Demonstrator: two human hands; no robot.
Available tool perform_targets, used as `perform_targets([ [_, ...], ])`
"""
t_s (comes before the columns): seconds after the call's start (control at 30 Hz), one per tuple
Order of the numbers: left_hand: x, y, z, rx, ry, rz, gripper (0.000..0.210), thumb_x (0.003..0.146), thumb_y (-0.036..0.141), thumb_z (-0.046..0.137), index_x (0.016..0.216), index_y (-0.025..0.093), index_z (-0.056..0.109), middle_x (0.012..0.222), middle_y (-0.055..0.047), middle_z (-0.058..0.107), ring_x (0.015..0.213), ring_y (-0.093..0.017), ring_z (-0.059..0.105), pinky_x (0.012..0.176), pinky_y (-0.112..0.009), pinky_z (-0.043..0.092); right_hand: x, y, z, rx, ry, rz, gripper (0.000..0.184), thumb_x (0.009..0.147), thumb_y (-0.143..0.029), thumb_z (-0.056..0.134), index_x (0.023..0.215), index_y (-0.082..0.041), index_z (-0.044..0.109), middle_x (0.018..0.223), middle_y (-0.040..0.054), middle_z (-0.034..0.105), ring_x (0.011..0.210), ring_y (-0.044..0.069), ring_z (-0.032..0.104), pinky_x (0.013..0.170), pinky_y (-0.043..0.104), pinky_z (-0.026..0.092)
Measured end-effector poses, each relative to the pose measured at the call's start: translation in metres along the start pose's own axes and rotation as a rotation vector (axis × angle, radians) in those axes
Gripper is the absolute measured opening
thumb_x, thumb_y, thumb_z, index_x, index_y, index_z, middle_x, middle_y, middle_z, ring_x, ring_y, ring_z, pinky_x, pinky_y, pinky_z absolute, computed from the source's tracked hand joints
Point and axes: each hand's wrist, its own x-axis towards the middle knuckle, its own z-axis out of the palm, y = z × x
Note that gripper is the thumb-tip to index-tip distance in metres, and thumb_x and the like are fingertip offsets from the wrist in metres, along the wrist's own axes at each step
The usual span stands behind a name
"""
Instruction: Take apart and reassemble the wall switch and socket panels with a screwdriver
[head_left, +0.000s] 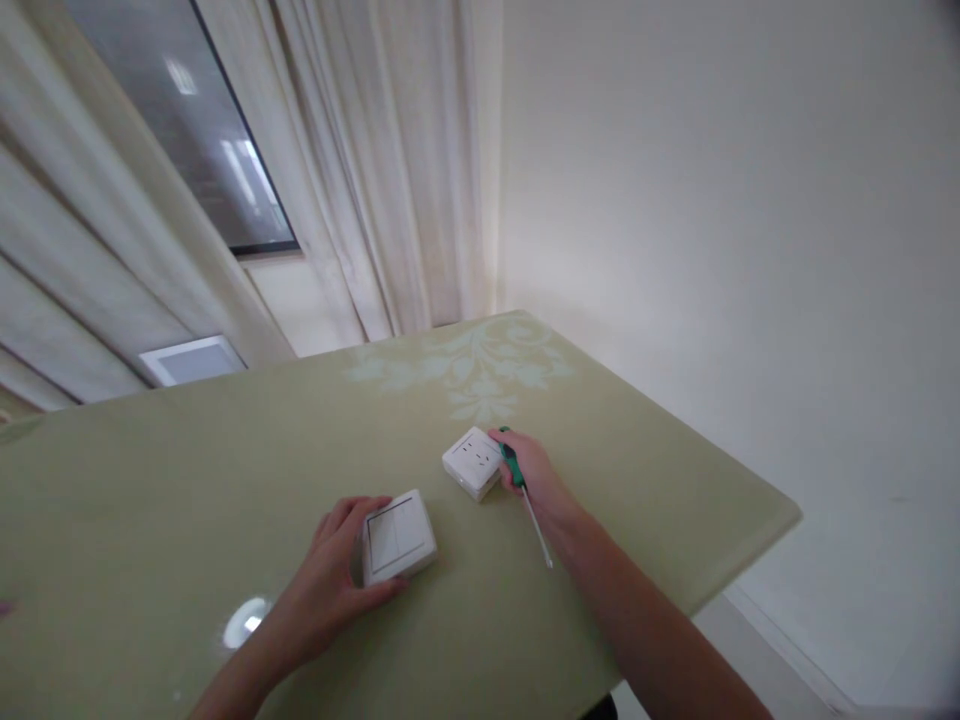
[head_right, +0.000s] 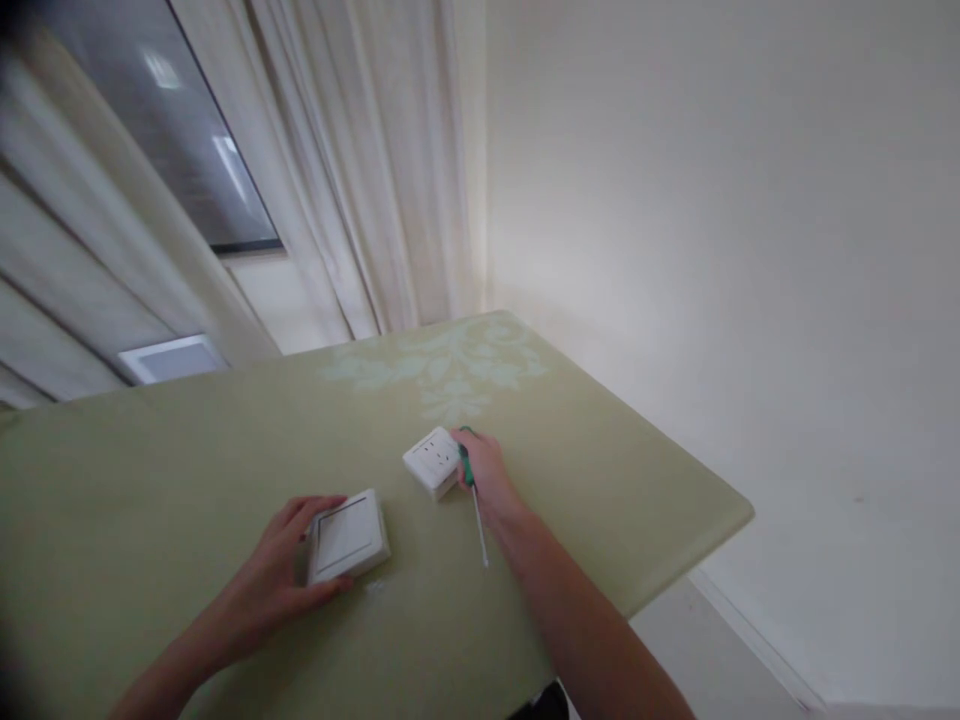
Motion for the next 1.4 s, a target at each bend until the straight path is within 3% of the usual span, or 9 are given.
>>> perform_targets([
  [0.33,-0.01,0.01,0.001,0.01,0.106,-0.044,0.078,0.079,0.038,0.088,0.15,0.026,0.059,0.141,-0.015,0.06,0.13,-0.038,0.059,0.113,-0.057,0.055,-0.034,0.017,0.02,-0.161,-0.11,0.038,0.042,0.069,-0.052,0.075,0.098,-0.021,0.069,0.058,-0.0084,0.06,0.033,0.005,0.035,0.032,0.021,0.016],
  [0.57,-0.018,0.021,-0.021,-0.073,-0.066,0.009,0.091,0.07,0.03,0.094,0.153,0.028,0.058,0.144,-0.014,0.059,0.133,-0.037,0.06,0.115,-0.053,0.055,-0.028,-0.007,0.0,-0.341,-0.279,0.088,0.043,0.077,-0.054,0.077,0.105,-0.022,0.072,0.107,0.0053,0.081,0.031,0.003,0.041,0.029,0.021,0.016],
  [0.73,-0.02,0.024,-0.04,-0.208,-0.11,0.021,0.079,0.082,0.043,0.088,0.154,0.032,0.056,0.145,-0.01,0.06,0.128,-0.031,0.066,0.11,-0.044,0.059,-0.021,-0.02,-0.011,-0.332,-0.281,0.027,0.046,0.079,-0.053,0.08,0.112,-0.021,0.071,0.1,0.0054,0.081,0.032,0.001,0.039,0.032,0.019,0.018],
  [0.83,-0.015,-0.002,-0.05,-0.212,0.071,-0.067,0.068,0.094,0.053,0.075,0.155,0.032,0.053,0.149,-0.011,0.059,0.132,-0.031,0.064,0.107,-0.045,0.059,-0.021,-0.02,-0.01,-0.252,-0.251,0.004,0.051,0.077,-0.049,0.084,0.117,-0.021,0.071,0.088,0.0011,0.078,0.033,0.001,0.037,0.033,0.018,0.019],
  [0.93,-0.01,-0.043,-0.055,-0.015,0.228,-0.24,0.074,0.087,0.06,0.075,0.149,0.023,0.058,0.145,-0.015,0.061,0.134,-0.038,0.061,0.113,-0.056,0.052,-0.019,-0.016,-0.006,-0.172,-0.236,0.021,0.054,0.076,-0.048,0.084,0.12,-0.02,0.071,0.075,-0.0036,0.072,0.033,0.002,0.037,0.032,0.018,0.021],
  [1.03,-0.01,-0.08,-0.061,0.17,0.135,-0.374,0.084,0.077,0.06,0.077,0.147,0.018,0.061,0.144,-0.018,0.064,0.133,-0.045,0.06,0.117,-0.064,0.045,-0.017,-0.011,-0.003,-0.124,-0.231,0.037,0.053,0.075,-0.05,0.084,0.117,-0.02,0.071,0.071,-0.0052,0.069,0.033,0.003,0.037,0.031,0.018,0.022],
  [1.17,-0.016,-0.106,-0.075,0.185,0.023,-0.394,0.086,0.076,0.064,0.075,0.151,0.024,0.06,0.151,-0.014,0.064,0.14,-0.044,0.058,0.118,-0.061,0.045,-0.013,-0.006,-0.001,-0.101,-0.227,0.018,0.049,0.074,-0.048,0.084,0.113,-0.021,0.07,0.07,-0.0061,0.069,0.033,0.003,0.037,0.031,0.018,0.023],
  [1.3,-0.013,-0.094,-0.08,0.103,0.094,-0.339,0.098,0.072,0.075,0.076,0.151,0.021,0.059,0.159,-0.016,0.058,0.148,-0.045,0.051,0.124,-0.061,0.038,-0.009,-0.004,-0.001,-0.063,-0.187,-0.022,0.049,0.07,-0.047,0.084,0.109,-0.021,0.069,0.069,-0.007,0.068,0.034,0.004,0.038,0.03,0.019,0.023],
  [1.4,0.001,-0.051,-0.064,0.003,0.175,-0.224,0.085,0.086,0.076,0.068,0.15,0.023,0.058,0.157,-0.014,0.061,0.146,-0.037,0.056,0.123,-0.054,0.042,-0.005,-0.003,-0.002,-0.026,-0.141,-0.061,0.053,0.067,-0.049,0.084,0.107,-0.02,0.068,0.068,-0.0071,0.067,0.034,0.005,0.04,0.03,0.019,0.024],
])
